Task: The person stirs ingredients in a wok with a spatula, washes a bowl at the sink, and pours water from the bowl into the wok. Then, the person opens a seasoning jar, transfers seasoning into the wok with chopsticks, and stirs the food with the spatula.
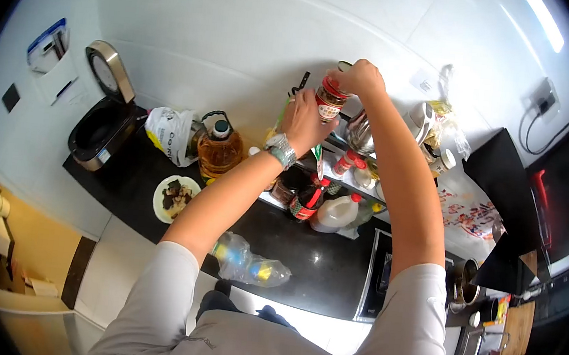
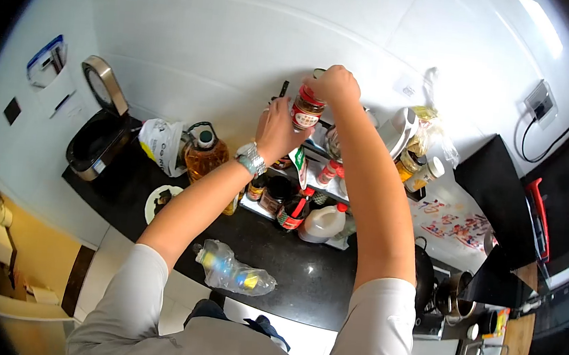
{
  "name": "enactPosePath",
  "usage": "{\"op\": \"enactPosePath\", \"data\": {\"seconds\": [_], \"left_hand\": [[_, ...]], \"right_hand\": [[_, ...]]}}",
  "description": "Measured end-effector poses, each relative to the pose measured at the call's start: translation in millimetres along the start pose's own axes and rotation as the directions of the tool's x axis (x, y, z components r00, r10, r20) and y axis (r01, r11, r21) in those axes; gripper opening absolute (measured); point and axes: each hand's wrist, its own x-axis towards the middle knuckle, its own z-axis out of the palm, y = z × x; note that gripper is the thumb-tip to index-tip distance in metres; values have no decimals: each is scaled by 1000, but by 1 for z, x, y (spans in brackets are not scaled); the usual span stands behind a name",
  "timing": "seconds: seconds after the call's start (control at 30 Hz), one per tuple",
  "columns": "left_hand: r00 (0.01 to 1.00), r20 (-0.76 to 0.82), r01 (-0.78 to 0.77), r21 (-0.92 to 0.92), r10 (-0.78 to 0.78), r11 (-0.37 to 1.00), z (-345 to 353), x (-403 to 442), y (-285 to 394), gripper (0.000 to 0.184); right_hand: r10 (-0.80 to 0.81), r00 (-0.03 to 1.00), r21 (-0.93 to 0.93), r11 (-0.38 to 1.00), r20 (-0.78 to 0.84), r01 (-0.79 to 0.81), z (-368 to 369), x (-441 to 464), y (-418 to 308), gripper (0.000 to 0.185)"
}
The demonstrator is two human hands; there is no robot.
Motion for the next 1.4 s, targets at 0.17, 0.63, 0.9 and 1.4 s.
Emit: {"op": "enactPosePath", "data": {"seconds": [0.17, 0.63, 0.9, 1.4], "left_hand": [[999, -34, 23, 45, -22, 999, 28, 30, -7, 66], [956, 112, 278, -54, -271, 959, 53, 47, -18, 63], [993, -84, 62, -205, -80, 977, 0, 41, 31, 66], [958, 264, 227, -444, -115, 867, -83, -199, 82, 75]], "right_hand": [[94, 995, 91, 992, -29, -91, -11, -3, -4, 74], [136, 984, 363, 916, 115, -169, 149, -352, 149, 79], [385, 892, 164, 889, 237, -428, 339, -449, 233, 74], [310, 894, 82, 932, 323, -352, 346, -460, 258, 85]]}}
